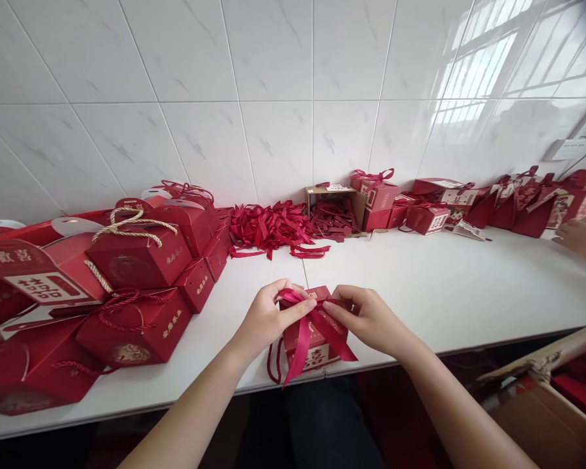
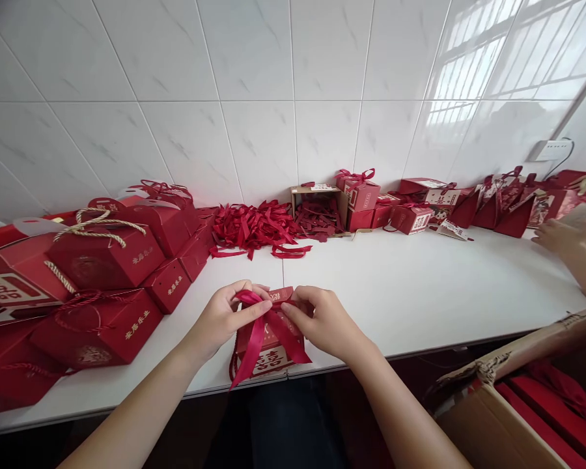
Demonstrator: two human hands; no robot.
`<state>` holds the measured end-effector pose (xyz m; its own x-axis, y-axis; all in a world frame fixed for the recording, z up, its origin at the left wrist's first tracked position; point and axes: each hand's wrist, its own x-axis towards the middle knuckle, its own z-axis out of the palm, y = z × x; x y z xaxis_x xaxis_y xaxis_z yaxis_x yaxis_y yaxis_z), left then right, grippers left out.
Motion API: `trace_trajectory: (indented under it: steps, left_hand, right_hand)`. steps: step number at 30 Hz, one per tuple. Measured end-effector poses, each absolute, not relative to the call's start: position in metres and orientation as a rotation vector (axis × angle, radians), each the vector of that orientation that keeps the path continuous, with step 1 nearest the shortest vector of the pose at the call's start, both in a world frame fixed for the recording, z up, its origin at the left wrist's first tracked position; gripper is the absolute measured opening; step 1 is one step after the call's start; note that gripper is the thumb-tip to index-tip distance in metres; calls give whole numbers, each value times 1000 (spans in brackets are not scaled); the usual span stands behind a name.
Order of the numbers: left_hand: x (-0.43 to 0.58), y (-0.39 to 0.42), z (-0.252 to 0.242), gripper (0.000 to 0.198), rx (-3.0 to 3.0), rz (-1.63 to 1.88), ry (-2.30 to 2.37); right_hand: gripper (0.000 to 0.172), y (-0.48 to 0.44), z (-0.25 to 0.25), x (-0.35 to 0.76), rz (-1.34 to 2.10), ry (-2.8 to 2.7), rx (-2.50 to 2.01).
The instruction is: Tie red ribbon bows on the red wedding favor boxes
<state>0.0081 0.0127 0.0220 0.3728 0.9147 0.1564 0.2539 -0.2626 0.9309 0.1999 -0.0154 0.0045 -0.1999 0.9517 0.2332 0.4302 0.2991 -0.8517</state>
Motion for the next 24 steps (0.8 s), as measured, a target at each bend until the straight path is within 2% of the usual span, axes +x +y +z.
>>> trace_trajectory:
  steps: [9,18,24]
  left_hand:
    - [16,16,16,17,1702,1017,1034]
    - [12,21,3,13,1689,1115,980]
    - [6,21,11,15,1639,976,929]
  right_hand:
    - [41,-10,-2,203,1260,-1423,-955]
    - [41,-1,-7,210,1266,-1387,-934]
    - [35,2,-8,212,1279,-1395,-913]
